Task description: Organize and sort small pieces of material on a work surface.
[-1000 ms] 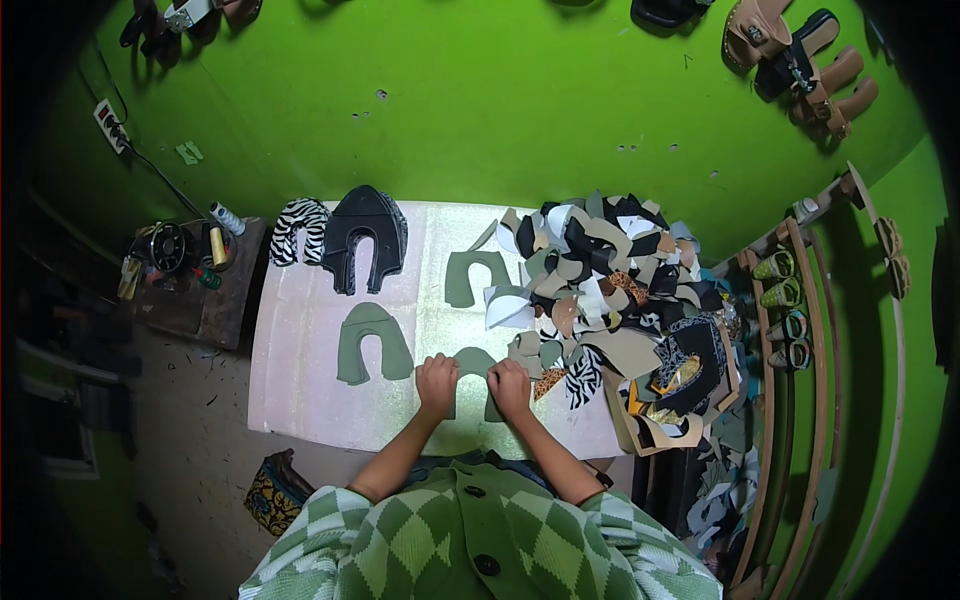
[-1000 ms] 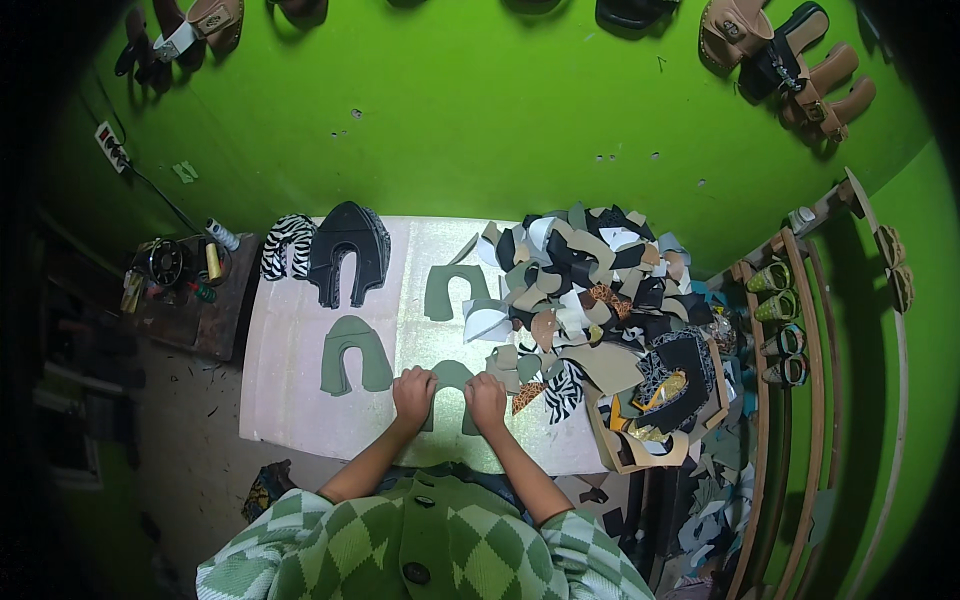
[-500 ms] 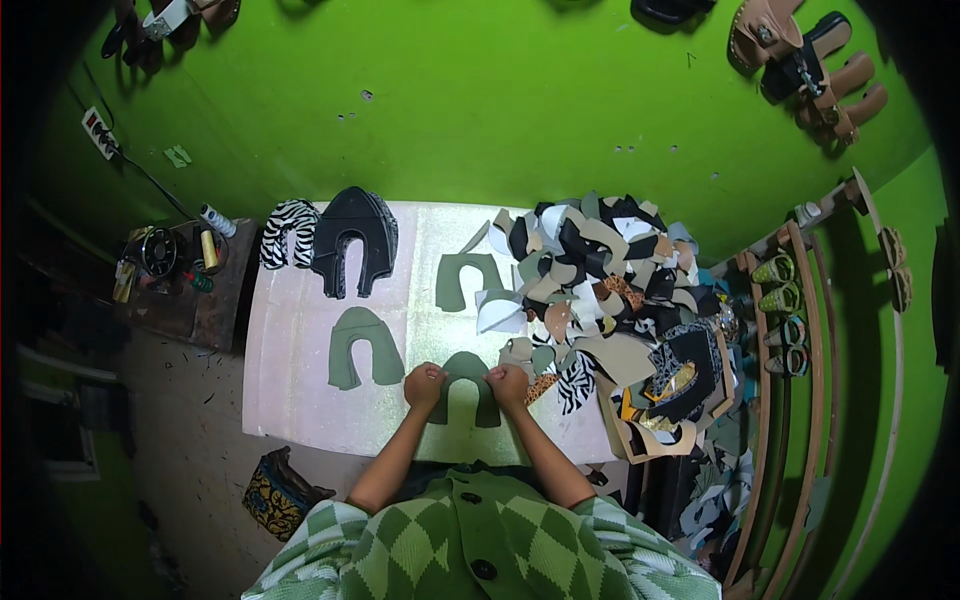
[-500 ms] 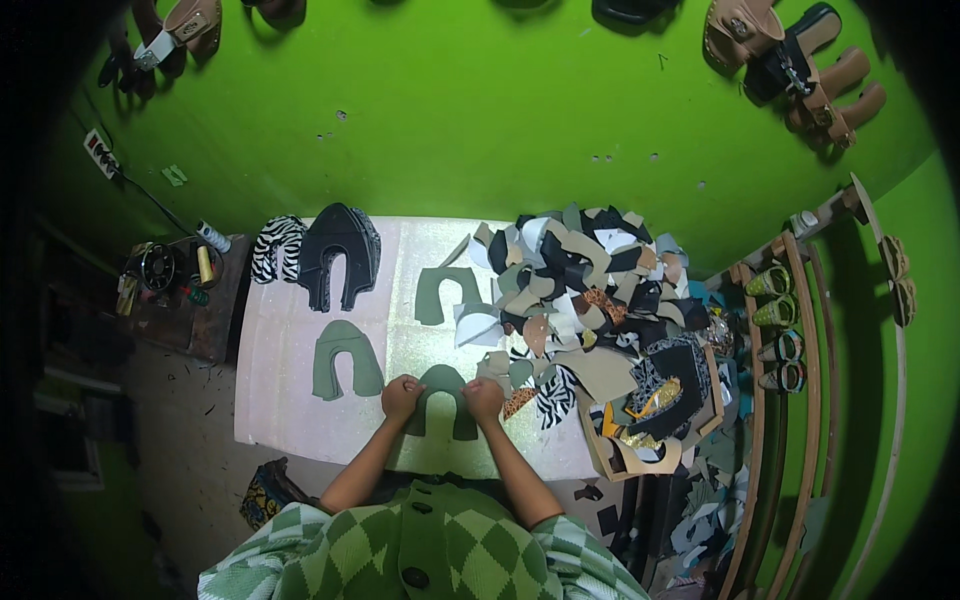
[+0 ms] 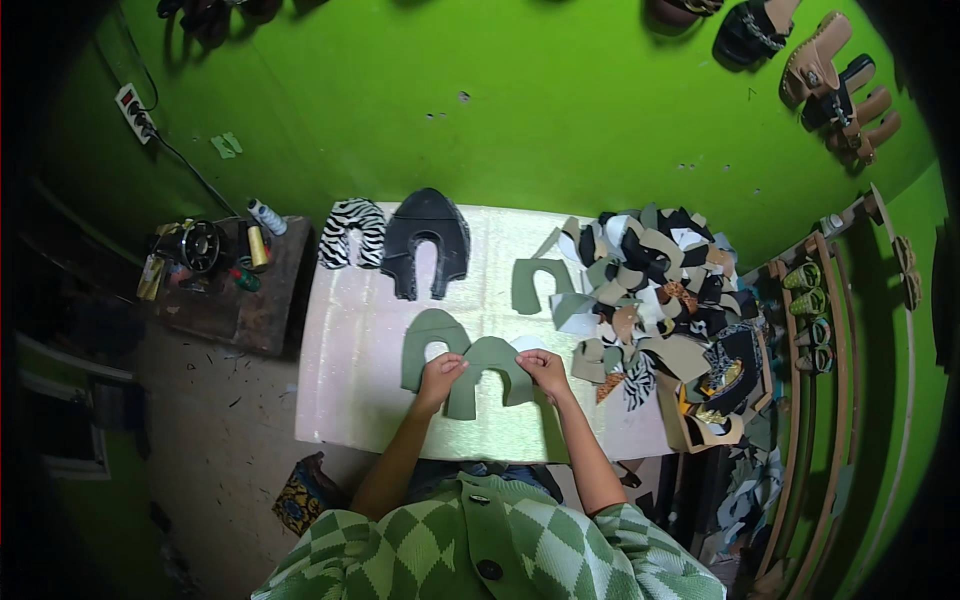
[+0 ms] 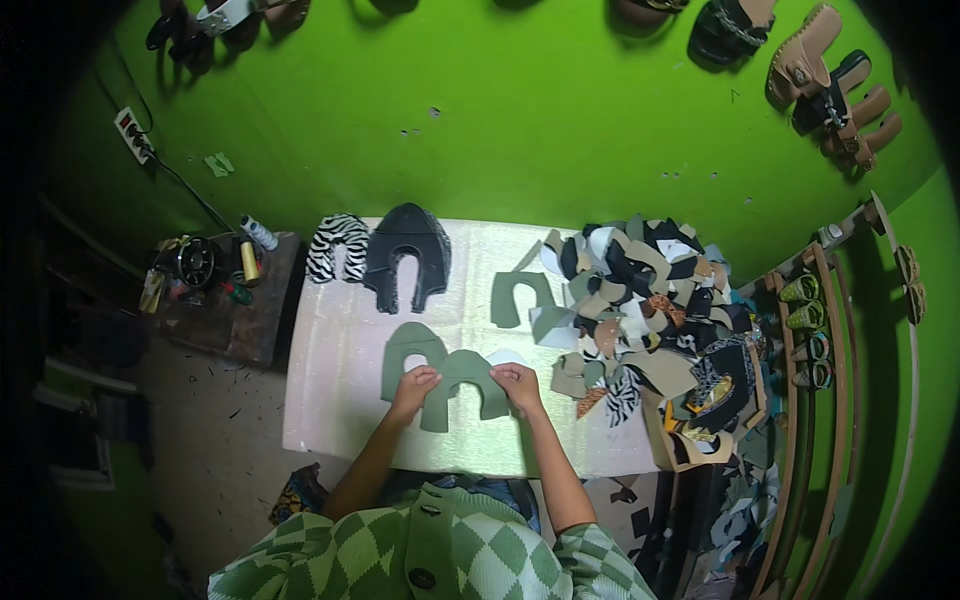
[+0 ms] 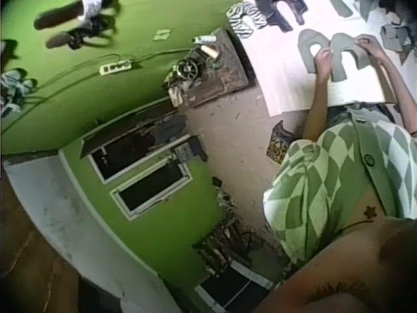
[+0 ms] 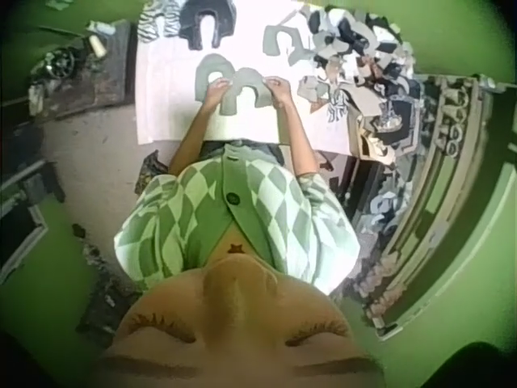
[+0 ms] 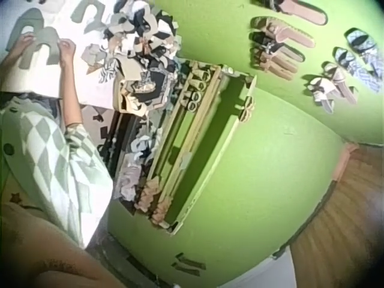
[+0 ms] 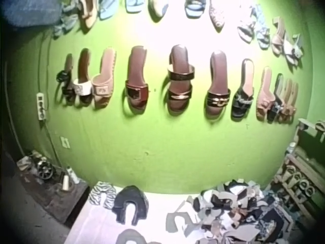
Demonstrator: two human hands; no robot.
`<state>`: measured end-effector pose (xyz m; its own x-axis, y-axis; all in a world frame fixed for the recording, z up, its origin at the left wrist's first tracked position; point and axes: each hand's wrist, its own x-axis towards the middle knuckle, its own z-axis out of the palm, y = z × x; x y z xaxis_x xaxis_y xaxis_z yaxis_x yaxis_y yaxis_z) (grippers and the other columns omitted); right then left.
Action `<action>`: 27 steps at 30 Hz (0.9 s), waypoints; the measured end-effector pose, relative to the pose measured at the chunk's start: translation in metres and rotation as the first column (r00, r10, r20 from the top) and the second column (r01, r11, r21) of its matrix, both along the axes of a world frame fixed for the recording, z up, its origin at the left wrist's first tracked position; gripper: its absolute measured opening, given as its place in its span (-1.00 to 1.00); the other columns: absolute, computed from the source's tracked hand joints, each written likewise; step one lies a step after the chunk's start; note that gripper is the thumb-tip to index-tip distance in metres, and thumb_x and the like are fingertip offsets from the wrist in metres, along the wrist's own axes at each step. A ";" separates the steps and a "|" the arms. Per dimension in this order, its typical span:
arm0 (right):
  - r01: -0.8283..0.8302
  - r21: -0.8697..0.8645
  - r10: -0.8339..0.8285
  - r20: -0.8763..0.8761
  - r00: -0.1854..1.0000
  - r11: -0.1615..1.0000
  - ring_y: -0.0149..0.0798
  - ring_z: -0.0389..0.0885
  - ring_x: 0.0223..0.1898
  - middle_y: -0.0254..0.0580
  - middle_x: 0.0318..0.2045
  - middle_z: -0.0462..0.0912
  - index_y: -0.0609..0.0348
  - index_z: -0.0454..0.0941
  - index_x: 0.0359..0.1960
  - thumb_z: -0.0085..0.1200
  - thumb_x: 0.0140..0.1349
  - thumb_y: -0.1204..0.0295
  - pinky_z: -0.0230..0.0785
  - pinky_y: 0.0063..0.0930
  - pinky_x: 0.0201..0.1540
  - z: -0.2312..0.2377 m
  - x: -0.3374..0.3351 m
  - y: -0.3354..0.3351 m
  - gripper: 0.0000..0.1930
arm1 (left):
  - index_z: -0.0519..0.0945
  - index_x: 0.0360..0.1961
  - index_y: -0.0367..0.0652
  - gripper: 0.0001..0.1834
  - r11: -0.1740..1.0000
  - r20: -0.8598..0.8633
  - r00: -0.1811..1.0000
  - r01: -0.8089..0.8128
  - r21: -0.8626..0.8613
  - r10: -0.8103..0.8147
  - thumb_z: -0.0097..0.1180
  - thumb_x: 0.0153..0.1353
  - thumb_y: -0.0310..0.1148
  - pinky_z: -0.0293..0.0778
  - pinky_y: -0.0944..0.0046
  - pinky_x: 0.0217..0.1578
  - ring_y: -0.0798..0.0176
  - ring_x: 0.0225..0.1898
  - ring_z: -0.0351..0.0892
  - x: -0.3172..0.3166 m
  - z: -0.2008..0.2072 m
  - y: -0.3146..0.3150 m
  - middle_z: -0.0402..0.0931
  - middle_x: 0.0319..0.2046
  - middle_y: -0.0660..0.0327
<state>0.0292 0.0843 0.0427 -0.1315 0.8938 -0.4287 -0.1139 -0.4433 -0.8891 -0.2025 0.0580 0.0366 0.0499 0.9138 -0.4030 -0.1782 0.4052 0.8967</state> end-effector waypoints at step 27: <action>0.469 0.352 -0.504 0.010 0.864 0.810 -0.55 0.52 -0.44 -0.34 -0.42 0.60 0.27 0.51 -0.24 0.11 0.14 0.50 0.36 -0.72 -0.37 0.174 0.093 0.037 -0.84 | -0.07 0.34 -0.10 -0.20 0.714 -0.190 0.816 0.572 0.404 -0.546 0.11 0.16 -0.44 0.42 0.40 -0.29 0.44 -0.36 0.51 0.112 0.168 0.167 0.58 -0.36 0.15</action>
<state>0.1220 0.1212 0.2170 0.3850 0.9187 -0.0880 -0.1414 -0.0355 -0.9893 -0.0907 0.2249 0.2050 0.5979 0.8015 -0.0008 0.0100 -0.0065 0.9999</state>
